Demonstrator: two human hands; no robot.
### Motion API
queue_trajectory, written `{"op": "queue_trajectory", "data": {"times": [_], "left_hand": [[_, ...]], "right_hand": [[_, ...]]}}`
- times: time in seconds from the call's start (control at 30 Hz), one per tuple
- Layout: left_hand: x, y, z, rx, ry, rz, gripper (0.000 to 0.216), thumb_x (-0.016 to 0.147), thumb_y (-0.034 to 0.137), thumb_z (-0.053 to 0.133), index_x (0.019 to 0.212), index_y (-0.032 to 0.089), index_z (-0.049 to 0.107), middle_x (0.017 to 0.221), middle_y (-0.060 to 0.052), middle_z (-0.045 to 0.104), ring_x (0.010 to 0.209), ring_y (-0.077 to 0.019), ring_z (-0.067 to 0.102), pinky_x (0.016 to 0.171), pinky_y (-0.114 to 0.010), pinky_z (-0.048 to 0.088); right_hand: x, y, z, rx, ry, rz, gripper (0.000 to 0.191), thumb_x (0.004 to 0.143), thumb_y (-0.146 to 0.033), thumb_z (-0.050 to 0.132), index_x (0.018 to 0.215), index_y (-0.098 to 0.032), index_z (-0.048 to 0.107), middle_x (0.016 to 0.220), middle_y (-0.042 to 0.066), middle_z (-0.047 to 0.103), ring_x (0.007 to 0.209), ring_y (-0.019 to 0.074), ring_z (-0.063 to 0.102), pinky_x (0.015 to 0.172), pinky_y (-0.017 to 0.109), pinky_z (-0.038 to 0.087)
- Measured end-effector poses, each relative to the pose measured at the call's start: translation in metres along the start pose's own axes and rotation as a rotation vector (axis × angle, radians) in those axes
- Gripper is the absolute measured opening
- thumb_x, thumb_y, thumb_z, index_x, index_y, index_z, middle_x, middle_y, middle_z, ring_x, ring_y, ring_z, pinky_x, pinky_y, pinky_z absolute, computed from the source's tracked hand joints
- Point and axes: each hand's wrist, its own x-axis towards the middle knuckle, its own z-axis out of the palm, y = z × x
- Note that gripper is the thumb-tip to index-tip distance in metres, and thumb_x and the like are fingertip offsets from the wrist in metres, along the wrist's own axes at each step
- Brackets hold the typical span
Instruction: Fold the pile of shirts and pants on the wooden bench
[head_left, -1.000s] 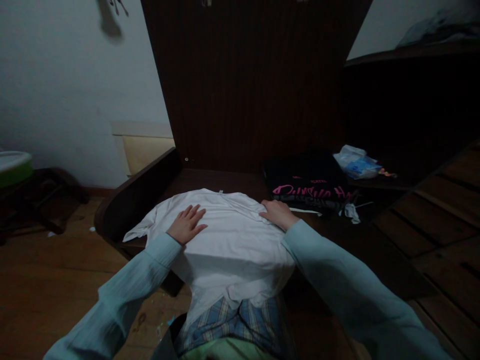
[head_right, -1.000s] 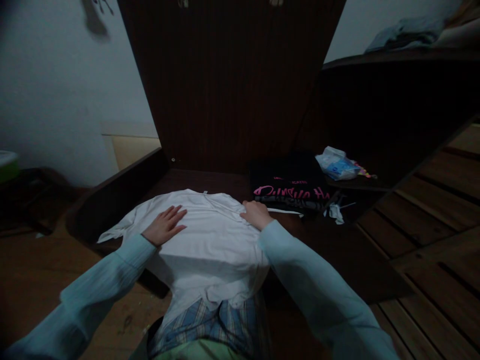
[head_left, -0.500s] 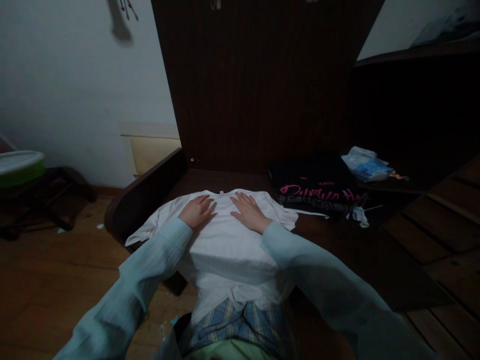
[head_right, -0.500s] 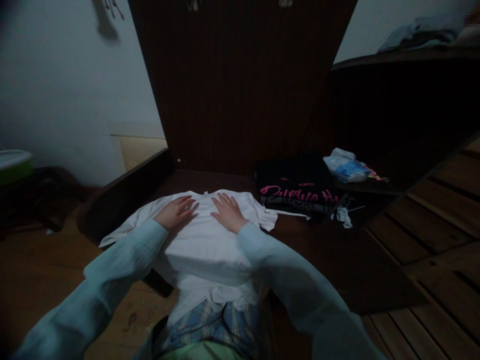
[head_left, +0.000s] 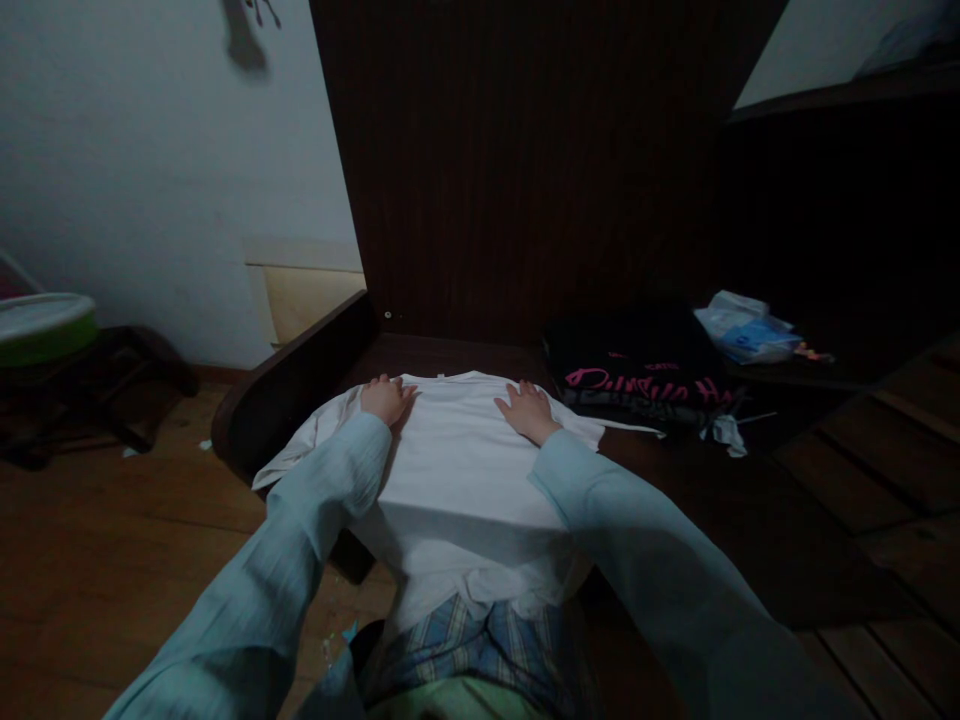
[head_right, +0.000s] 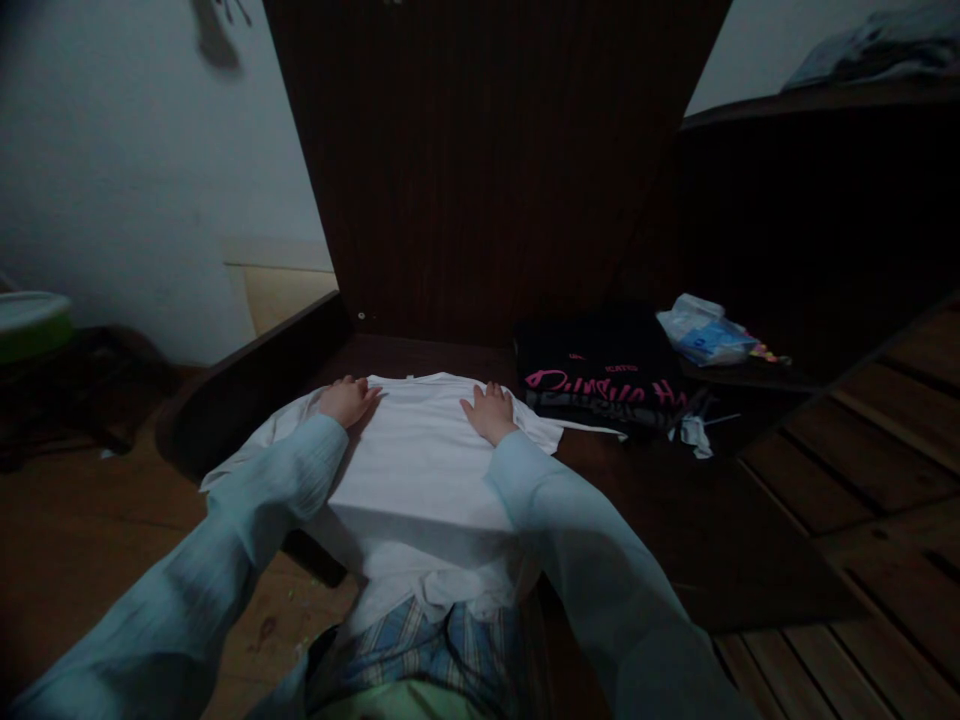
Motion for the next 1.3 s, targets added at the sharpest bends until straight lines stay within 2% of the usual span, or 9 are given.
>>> {"op": "queue_trajectory", "data": {"times": [0.13, 0.23, 0.37, 0.73, 0.83, 0.93, 1.07, 1.2, 1.3], "left_hand": [[0.01, 0.011, 0.011, -0.024, 0.184, -0.022, 0.032, 0.083, 0.031, 0.037, 0.096, 0.009, 0.056, 0.096, -0.017, 0.057, 0.095, -0.0285, 0.052, 0.079, -0.036, 0.04], [0.011, 0.008, 0.017, -0.06, 0.243, -0.009, 0.027, 0.082, 0.027, 0.039, 0.095, 0.009, 0.054, 0.095, -0.016, 0.055, 0.092, -0.0268, 0.051, 0.077, -0.035, 0.04], [0.01, 0.004, 0.02, -0.073, 0.178, 0.081, 0.026, 0.083, 0.026, 0.038, 0.095, 0.012, 0.055, 0.094, -0.013, 0.057, 0.091, -0.0255, 0.052, 0.074, -0.033, 0.042], [0.009, 0.038, 0.035, -0.182, -0.007, 0.337, 0.047, 0.086, 0.037, 0.036, 0.125, 0.011, 0.043, 0.135, -0.015, 0.039, 0.126, -0.0272, 0.032, 0.102, -0.041, 0.027], [0.012, 0.054, 0.038, -0.268, -0.011, 0.396, 0.046, 0.085, 0.035, 0.037, 0.124, 0.011, 0.043, 0.135, -0.014, 0.039, 0.127, -0.0268, 0.031, 0.103, -0.043, 0.026], [0.017, 0.061, 0.038, -0.352, 0.008, 0.439, 0.042, 0.084, 0.031, 0.039, 0.12, 0.011, 0.047, 0.132, -0.014, 0.044, 0.124, -0.0226, 0.036, 0.103, -0.037, 0.027], [0.023, 0.038, 0.031, -0.373, 0.03, 0.405, 0.04, 0.081, 0.025, 0.042, 0.119, 0.012, 0.048, 0.125, -0.01, 0.05, 0.117, -0.0163, 0.044, 0.1, -0.027, 0.032], [0.026, -0.018, 0.016, -0.333, 0.051, 0.178, 0.051, 0.07, 0.033, 0.055, 0.115, 0.01, 0.05, 0.118, -0.016, 0.052, 0.111, -0.0274, 0.046, 0.092, -0.037, 0.038], [0.027, -0.055, 0.004, -0.385, -0.171, -0.027, 0.041, 0.057, 0.042, 0.065, 0.088, 0.016, 0.062, 0.093, -0.009, 0.062, 0.095, -0.0279, 0.055, 0.08, -0.033, 0.043]], "right_hand": [[0.006, -0.014, -0.008, -0.056, 0.115, 0.102, 0.041, 0.081, -0.022, 0.039, 0.111, 0.003, 0.054, 0.123, 0.029, 0.046, 0.119, 0.0344, 0.038, 0.097, 0.045, 0.024], [0.008, -0.019, -0.002, 0.026, 0.207, -0.08, 0.043, 0.082, -0.019, 0.037, 0.119, 0.0, 0.047, 0.135, 0.023, 0.034, 0.125, 0.029, 0.033, 0.101, 0.04, 0.022], [0.008, -0.016, 0.011, 0.161, 0.059, -0.293, 0.046, 0.088, -0.03, 0.03, 0.128, -0.011, 0.039, 0.139, 0.012, 0.034, 0.128, 0.0201, 0.029, 0.103, 0.033, 0.022], [-0.01, -0.021, -0.008, 0.062, 0.148, -0.013, 0.035, 0.078, -0.022, 0.042, 0.106, -0.003, 0.053, 0.106, 0.024, 0.058, 0.105, 0.0304, 0.05, 0.089, 0.041, 0.035], [-0.013, -0.037, -0.004, 0.145, 0.224, -0.247, 0.04, 0.083, -0.024, 0.036, 0.118, -0.005, 0.047, 0.127, 0.021, 0.045, 0.118, 0.0268, 0.039, 0.097, 0.04, 0.028], [-0.013, -0.046, 0.005, 0.232, 0.104, -0.453, 0.049, 0.088, -0.036, 0.03, 0.129, -0.009, 0.037, 0.137, 0.015, 0.035, 0.126, 0.0223, 0.03, 0.102, 0.037, 0.024], [-0.004, -0.035, 0.009, 0.214, -0.045, -0.357, 0.062, 0.086, -0.051, 0.029, 0.134, -0.012, 0.031, 0.143, 0.014, 0.023, 0.131, 0.025, 0.02, 0.105, 0.042, 0.018], [0.007, -0.017, 0.007, 0.196, -0.094, -0.327, 0.065, 0.085, -0.055, 0.025, 0.136, -0.014, 0.026, 0.145, 0.011, 0.016, 0.133, 0.0234, 0.014, 0.106, 0.041, 0.014], [0.012, -0.013, 0.008, 0.191, -0.094, -0.32, 0.064, 0.085, -0.055, 0.025, 0.136, -0.016, 0.027, 0.146, 0.01, 0.016, 0.133, 0.0228, 0.013, 0.106, 0.04, 0.013]]}}
